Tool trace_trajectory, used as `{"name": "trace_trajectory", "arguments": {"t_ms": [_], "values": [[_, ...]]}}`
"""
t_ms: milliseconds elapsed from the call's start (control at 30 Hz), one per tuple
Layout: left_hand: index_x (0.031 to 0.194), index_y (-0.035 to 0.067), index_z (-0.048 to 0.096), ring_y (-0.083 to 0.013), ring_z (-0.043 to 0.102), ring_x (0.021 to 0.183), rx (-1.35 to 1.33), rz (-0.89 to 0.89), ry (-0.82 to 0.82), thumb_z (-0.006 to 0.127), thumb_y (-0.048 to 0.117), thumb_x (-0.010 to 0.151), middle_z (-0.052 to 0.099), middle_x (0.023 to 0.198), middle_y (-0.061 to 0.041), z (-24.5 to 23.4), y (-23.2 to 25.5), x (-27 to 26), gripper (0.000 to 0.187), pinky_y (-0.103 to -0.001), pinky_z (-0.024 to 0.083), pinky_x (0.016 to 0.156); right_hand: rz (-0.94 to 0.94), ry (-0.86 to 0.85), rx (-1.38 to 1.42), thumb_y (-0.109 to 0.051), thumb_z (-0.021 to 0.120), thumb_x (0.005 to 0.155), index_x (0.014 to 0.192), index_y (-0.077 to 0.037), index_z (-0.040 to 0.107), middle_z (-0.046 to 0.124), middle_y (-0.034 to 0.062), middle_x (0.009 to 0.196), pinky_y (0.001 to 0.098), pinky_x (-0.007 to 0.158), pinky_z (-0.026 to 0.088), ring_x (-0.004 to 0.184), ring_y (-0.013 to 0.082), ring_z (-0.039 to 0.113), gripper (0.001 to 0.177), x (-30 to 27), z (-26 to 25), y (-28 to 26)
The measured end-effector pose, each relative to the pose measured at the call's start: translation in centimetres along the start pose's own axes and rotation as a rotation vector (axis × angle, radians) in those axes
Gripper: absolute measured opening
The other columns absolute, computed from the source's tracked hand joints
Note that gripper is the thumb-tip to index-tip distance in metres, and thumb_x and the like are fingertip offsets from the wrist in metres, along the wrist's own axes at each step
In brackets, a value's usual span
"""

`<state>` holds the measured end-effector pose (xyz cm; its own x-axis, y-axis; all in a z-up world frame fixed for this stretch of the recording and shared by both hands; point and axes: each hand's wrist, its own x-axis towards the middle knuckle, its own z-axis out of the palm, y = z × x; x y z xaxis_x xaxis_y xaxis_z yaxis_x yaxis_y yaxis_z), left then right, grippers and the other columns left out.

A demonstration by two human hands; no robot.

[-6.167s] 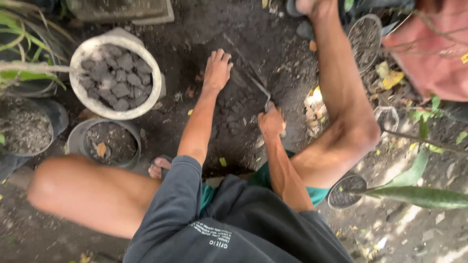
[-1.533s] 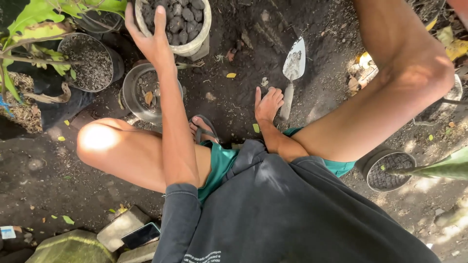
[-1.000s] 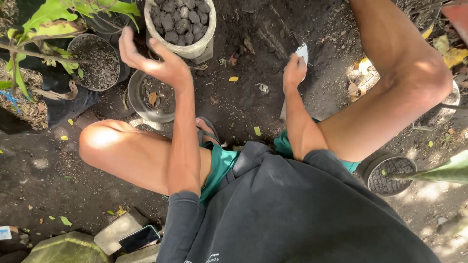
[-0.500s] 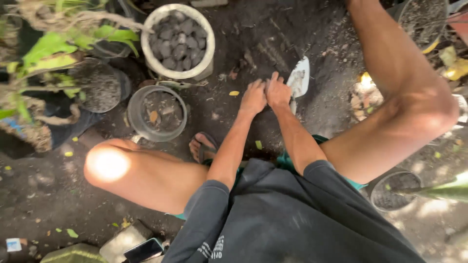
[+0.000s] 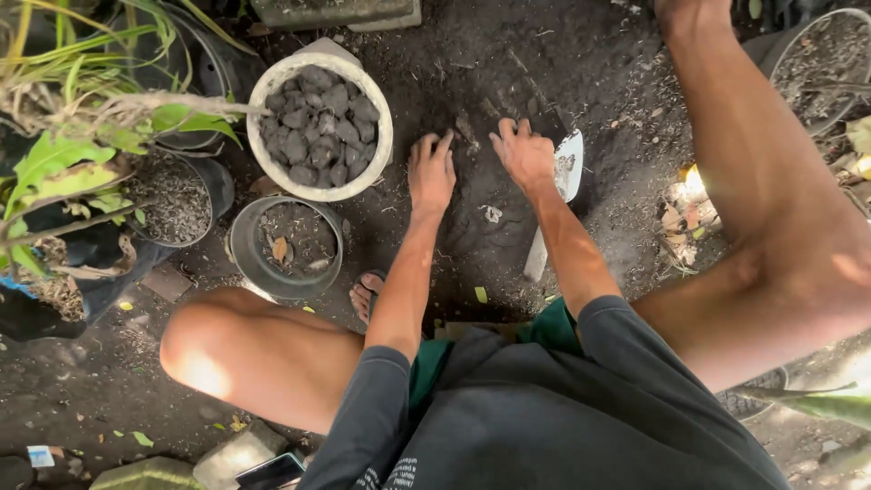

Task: Leveling and compacting soil in a small pot using a hand trowel and fingers.

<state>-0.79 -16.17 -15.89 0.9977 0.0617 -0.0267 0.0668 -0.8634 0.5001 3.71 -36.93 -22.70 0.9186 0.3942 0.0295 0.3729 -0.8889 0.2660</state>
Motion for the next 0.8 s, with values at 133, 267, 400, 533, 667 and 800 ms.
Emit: {"name": "trace_trajectory", "arguments": {"t_ms": [133, 267, 400, 533, 667, 800], "values": [[0.128, 0.008, 0.063, -0.0330, 0.059, 0.107, -0.086, 0.004, -0.056, 0.057, 0.009, 0.104, 0.054, 0.120, -0.011, 1.3, -0.1, 1.2, 0.025, -0.042, 0.053, 0.086, -0.074, 0.081, 0.008, -0.050, 0.056, 0.104, 0.106, -0.013, 0.055, 0.060, 0.0047, 0.083, 0.0345, 0.041, 0.051, 0.047, 0.0186, 0.066, 0.037, 0.5, -0.5, 1.8], [0.132, 0.009, 0.061, -0.0287, 0.061, 0.102, -0.007, 0.065, -0.060, 0.060, 0.013, 0.105, 0.052, 0.115, -0.010, 3.3, -1.2, 0.3, 0.028, -0.037, 0.057, 0.083, -0.089, 0.017, 0.125, -0.046, 0.061, 0.098, 0.108, -0.014, 0.056, 0.062, 0.0052, 0.087, 0.0394, 0.047, 0.055, 0.050, 0.0231, 0.069, 0.034, -1.3, 1.3, 1.8], [0.130, 0.009, 0.064, -0.0255, 0.061, 0.103, 0.003, 0.066, -0.039, 0.063, 0.015, 0.101, 0.055, 0.109, -0.009, 4.8, -2.7, 0.7, 0.029, -0.035, 0.060, 0.078, 0.404, -0.001, 0.776, -0.026, 0.062, 0.104, 0.103, -0.003, 0.060, 0.068, 0.0273, 0.083, 0.0570, 0.066, 0.055, 0.079, 0.0480, 0.072, 0.023, 2.4, -10.8, 1.3], [0.130, 0.008, 0.066, -0.0306, 0.063, 0.101, -0.213, -0.010, -0.009, 0.062, 0.016, 0.101, 0.058, 0.107, -0.010, 3.4, -1.9, -0.1, 0.030, -0.041, 0.061, 0.082, 0.965, 0.094, 1.083, -0.038, 0.059, 0.100, 0.111, -0.007, 0.057, 0.067, 0.0206, 0.093, 0.0538, 0.076, 0.054, 0.088, 0.0384, 0.071, 0.032, 4.1, -9.2, -0.5], [0.121, 0.015, 0.076, -0.0405, 0.070, 0.099, -0.600, -0.184, 0.326, 0.077, 0.013, 0.092, 0.069, 0.100, -0.015, -3.3, 4.4, -0.5, 0.029, -0.047, 0.058, 0.090, 1.306, 0.033, 1.693, -0.044, 0.066, 0.098, 0.138, -0.014, 0.043, 0.039, 0.0123, 0.123, 0.0328, 0.056, 0.051, 0.091, 0.0220, 0.049, 0.056, 7.5, -14.8, -1.4], [0.120, 0.002, 0.071, -0.0204, 0.075, 0.102, -0.722, -0.136, 0.634, 0.073, 0.004, 0.092, 0.076, 0.118, -0.009, -19.3, 10.7, 0.6, 0.028, -0.031, 0.060, 0.093, 1.034, 0.202, 2.146, -0.030, 0.064, 0.095, 0.092, -0.010, 0.054, 0.057, 0.0068, 0.072, 0.0238, 0.032, 0.024, 0.043, 0.0107, 0.041, 0.022, 11.4, -25.2, -1.3]]}}
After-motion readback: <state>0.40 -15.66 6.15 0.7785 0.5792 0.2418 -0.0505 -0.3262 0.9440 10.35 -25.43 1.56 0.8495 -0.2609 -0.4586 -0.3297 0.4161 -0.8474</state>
